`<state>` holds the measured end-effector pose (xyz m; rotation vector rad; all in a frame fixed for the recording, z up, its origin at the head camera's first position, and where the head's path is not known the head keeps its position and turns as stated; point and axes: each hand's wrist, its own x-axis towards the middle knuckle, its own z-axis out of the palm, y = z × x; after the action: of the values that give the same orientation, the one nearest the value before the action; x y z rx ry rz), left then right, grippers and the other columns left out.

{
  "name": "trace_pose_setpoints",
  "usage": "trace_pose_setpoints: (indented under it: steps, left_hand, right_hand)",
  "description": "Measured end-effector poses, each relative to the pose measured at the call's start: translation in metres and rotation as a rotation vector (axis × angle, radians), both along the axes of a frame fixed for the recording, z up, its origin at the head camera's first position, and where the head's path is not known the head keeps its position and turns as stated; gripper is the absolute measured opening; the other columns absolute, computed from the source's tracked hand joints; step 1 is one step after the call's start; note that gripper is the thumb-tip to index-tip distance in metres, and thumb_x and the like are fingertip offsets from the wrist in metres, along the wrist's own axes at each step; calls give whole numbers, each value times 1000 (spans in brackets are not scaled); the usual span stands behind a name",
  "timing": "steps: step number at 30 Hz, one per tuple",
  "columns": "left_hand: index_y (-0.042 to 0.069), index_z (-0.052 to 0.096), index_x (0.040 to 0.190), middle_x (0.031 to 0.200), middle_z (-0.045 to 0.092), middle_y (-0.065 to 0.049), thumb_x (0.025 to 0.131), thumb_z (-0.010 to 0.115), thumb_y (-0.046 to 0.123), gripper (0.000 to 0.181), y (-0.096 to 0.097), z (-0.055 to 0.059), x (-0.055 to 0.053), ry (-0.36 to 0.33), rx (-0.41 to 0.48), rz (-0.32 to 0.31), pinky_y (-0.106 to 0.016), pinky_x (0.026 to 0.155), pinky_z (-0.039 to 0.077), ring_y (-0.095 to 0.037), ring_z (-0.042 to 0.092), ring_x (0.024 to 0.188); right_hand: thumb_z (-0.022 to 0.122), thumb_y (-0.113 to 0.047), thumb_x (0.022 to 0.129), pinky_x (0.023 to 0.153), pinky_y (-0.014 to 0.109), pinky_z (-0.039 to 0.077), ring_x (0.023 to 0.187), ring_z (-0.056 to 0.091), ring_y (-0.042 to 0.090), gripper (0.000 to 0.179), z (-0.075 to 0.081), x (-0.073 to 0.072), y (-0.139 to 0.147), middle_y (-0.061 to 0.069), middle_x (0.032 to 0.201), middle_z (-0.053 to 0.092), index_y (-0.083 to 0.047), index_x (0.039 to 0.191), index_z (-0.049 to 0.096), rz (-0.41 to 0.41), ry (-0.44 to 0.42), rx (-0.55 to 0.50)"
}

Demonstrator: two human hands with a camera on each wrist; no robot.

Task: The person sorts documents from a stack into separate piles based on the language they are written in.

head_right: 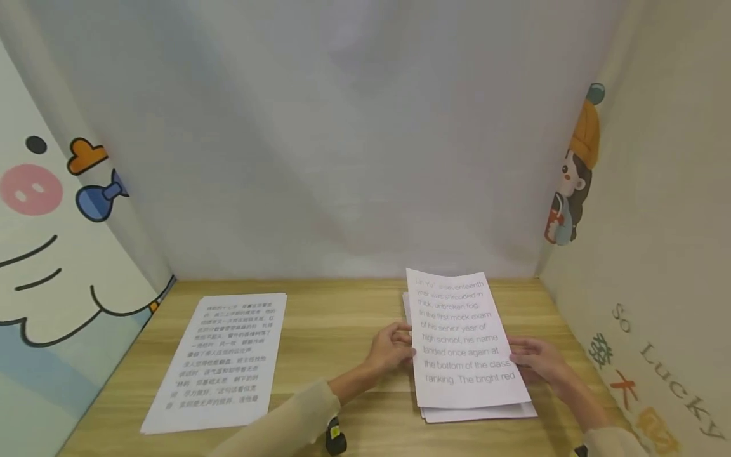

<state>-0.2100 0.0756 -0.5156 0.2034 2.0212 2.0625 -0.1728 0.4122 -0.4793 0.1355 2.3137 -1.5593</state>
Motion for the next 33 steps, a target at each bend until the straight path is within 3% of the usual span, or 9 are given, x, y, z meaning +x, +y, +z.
trace_pose_setpoints:
  steps: [7,23,33]
  left_hand:
    - [-4,59,126,98,69,-14,83,67,-15,45,6,-6,5,-37,6,-5,-31,64,63,-10,63,68]
    - [-10,55,131,98,70,-19,86,67,-14,47,6,-15,12,-50,10,-52,-32,66,64,-15,69,69]
    - [-12,54,134,97,70,-14,89,66,-9,46,-2,-15,12,-97,-12,-89,-29,66,63,-13,69,69]
  right_hand:
    - [61,-11,101,77,32,63,89,74,11,62,-6,-1,2,-5,100,73,17,148,32,-15,-23,-35]
    - [61,-15,102,78,28,62,88,71,6,56,-13,-2,11,2,110,76,14,146,41,-67,-37,78]
    - [56,-18,105,77,28,62,89,72,8,53,-12,1,15,1,108,76,18,142,44,-21,-30,88]
